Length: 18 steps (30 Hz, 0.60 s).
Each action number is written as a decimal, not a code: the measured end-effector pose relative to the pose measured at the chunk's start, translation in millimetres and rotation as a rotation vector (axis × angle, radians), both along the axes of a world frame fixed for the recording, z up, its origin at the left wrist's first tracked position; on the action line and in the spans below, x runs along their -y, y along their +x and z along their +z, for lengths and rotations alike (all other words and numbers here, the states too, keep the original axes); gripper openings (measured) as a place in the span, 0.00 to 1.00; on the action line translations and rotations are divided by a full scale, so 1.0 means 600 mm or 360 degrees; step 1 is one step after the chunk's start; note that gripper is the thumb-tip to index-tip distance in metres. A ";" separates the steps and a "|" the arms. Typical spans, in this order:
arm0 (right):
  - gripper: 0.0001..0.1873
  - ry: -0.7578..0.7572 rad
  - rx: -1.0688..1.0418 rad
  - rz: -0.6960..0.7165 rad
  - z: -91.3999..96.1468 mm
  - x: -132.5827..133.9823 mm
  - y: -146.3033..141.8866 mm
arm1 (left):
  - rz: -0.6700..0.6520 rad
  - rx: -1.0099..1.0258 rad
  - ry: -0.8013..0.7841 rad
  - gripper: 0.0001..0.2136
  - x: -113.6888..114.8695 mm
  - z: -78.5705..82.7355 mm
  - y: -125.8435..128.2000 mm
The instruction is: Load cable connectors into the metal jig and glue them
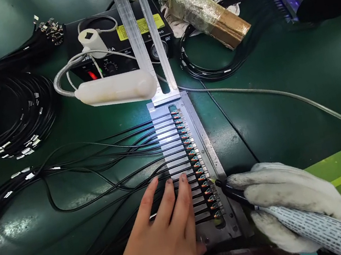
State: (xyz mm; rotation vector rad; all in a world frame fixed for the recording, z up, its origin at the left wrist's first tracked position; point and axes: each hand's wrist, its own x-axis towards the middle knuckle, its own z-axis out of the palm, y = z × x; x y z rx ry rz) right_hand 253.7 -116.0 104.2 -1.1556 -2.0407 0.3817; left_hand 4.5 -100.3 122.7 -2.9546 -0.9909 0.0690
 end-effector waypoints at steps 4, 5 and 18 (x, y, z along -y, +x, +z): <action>0.11 -0.0011 -0.0037 0.0000 -0.008 0.000 0.000 | -0.0019 0.0023 -0.0003 0.26 -0.003 0.002 0.004; 0.11 -0.0007 -0.0044 -0.0002 -0.010 0.000 0.000 | -0.0026 0.0026 -0.0007 0.26 -0.004 0.003 0.005; 0.10 -0.0048 -0.0042 0.0011 -0.004 0.004 0.001 | -0.0026 0.0033 -0.0020 0.27 -0.005 -0.009 0.004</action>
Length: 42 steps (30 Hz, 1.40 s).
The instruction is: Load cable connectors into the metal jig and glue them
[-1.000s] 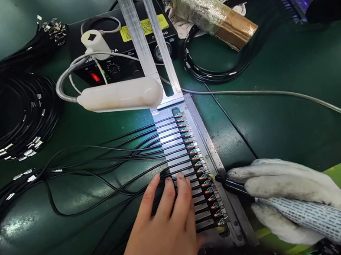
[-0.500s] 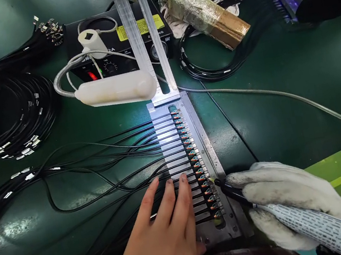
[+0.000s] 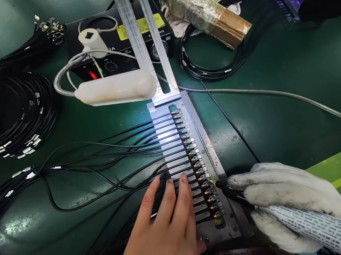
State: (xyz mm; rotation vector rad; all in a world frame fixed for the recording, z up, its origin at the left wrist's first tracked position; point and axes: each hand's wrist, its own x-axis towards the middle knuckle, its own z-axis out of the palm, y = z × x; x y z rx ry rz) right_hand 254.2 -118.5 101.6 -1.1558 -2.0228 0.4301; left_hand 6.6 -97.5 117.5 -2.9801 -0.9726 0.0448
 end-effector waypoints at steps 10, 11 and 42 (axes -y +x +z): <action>0.10 -0.0002 0.0057 -0.0008 0.000 0.002 0.003 | -0.0008 0.0025 0.0037 0.26 0.002 0.010 0.001; 0.10 0.0001 0.0042 -0.0011 -0.001 0.002 0.003 | -0.0011 0.0039 0.0048 0.26 0.002 0.011 0.001; 0.08 0.0006 0.0153 -0.0024 0.025 0.012 0.005 | -0.0016 0.0001 0.0016 0.24 0.003 0.006 -0.001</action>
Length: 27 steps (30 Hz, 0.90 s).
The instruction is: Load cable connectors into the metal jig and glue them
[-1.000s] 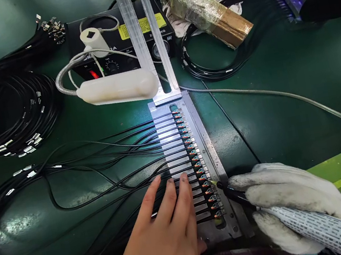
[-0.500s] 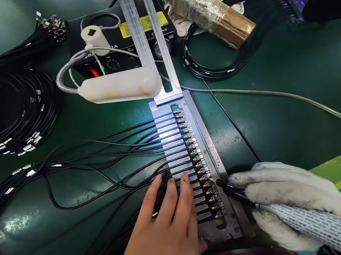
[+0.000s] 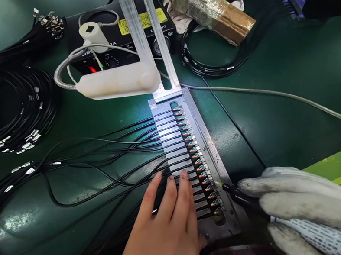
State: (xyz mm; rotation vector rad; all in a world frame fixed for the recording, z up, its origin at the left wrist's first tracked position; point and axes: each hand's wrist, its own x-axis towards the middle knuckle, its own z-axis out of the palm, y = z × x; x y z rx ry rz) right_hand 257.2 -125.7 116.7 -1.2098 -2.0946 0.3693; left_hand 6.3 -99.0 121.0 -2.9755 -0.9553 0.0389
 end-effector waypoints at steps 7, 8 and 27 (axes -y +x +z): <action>0.10 0.0043 0.0071 0.0046 -0.008 0.000 -0.014 | 0.0016 0.0020 -0.0005 0.24 -0.003 0.001 0.004; 0.10 0.0060 0.0079 0.0068 -0.009 -0.002 -0.013 | 0.0017 0.0018 -0.0010 0.23 -0.004 0.001 0.004; 0.09 0.0012 0.0073 0.0062 0.002 -0.003 -0.017 | 0.0028 0.0027 -0.0037 0.24 -0.002 0.004 0.003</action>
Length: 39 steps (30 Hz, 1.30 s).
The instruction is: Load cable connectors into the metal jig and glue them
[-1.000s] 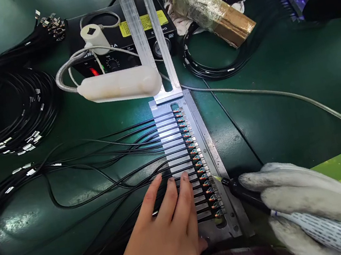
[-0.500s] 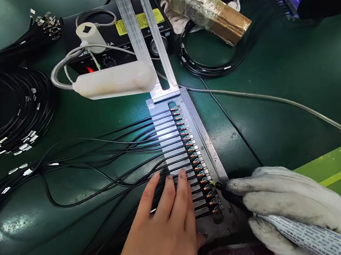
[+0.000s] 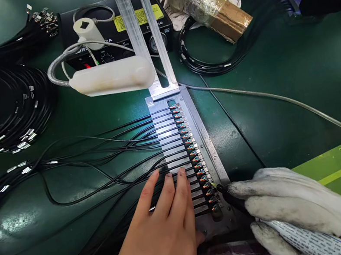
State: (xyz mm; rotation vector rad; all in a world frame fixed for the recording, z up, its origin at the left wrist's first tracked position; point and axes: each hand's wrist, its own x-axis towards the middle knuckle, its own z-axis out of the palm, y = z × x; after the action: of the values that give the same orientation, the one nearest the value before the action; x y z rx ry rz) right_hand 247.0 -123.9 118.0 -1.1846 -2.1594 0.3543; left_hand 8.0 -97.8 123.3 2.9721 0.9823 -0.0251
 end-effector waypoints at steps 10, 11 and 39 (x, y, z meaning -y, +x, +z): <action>0.08 -0.0101 -0.0040 -0.0164 0.004 0.009 -0.014 | 0.0005 -0.0006 0.0011 0.25 -0.002 0.000 0.002; 0.08 -0.0091 -0.0034 -0.0156 0.002 0.009 -0.012 | 0.0005 -0.0005 0.0012 0.24 -0.001 0.000 0.002; 0.07 -0.0096 -0.0081 -0.0221 0.013 0.028 -0.006 | -0.0016 -0.0011 -0.0008 0.24 0.010 0.004 -0.004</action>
State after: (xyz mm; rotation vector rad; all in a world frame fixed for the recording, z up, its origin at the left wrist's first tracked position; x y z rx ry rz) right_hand 243.5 -140.6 125.9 -1.3366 -2.0230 0.3870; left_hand 5.3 -103.8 125.6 2.9745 0.9661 -0.0380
